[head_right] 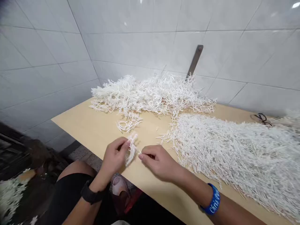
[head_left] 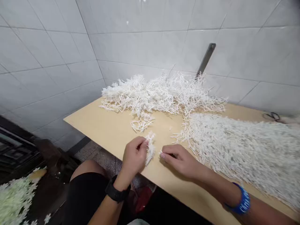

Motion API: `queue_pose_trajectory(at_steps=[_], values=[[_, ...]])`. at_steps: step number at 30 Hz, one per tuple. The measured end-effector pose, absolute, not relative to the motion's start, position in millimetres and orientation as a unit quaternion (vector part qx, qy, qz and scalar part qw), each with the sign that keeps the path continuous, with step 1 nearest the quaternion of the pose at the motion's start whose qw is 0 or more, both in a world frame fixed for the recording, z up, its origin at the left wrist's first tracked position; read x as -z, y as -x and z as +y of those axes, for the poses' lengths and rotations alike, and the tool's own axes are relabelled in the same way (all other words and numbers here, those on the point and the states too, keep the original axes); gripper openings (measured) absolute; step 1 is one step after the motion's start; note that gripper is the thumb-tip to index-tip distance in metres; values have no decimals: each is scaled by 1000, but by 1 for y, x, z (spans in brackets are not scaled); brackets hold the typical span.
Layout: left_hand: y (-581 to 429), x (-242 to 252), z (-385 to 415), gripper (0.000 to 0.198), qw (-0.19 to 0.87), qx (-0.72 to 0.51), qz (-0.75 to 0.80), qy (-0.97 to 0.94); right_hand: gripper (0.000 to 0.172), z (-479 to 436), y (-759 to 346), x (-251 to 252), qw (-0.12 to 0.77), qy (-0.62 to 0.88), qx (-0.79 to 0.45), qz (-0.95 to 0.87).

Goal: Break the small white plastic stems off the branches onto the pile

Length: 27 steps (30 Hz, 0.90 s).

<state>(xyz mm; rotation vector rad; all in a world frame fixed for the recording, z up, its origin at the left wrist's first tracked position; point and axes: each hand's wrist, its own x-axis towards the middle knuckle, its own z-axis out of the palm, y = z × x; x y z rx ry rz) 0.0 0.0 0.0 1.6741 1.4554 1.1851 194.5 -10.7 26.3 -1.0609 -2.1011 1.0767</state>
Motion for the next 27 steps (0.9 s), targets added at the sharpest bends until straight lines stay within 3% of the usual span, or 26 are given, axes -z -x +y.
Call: queue_pose_trajectory(at_steps=[4,9,12,16,20,27], values=[[4,-4,3,29,331,-459,544,-620,38,-12,-204,-24,282,419,-361,-784],[2,-4,1,28,363,-460,516,-625,26,4,-217,-14,242,522,-90,-813],[2,-2,1,28,372,-468,515,-614,37,8,-221,-14,228,550,7,-803],[0,-2,-2,28,364,-450,500,-644,23,1,-210,-23,296,523,-134,-788],[-3,-5,-4,30,365,-411,461,-696,24,-7,-192,-24,257,466,-330,-780],[1,-3,-3,26,356,-423,497,-669,40,-13,-189,-20,237,393,-372,-807]])
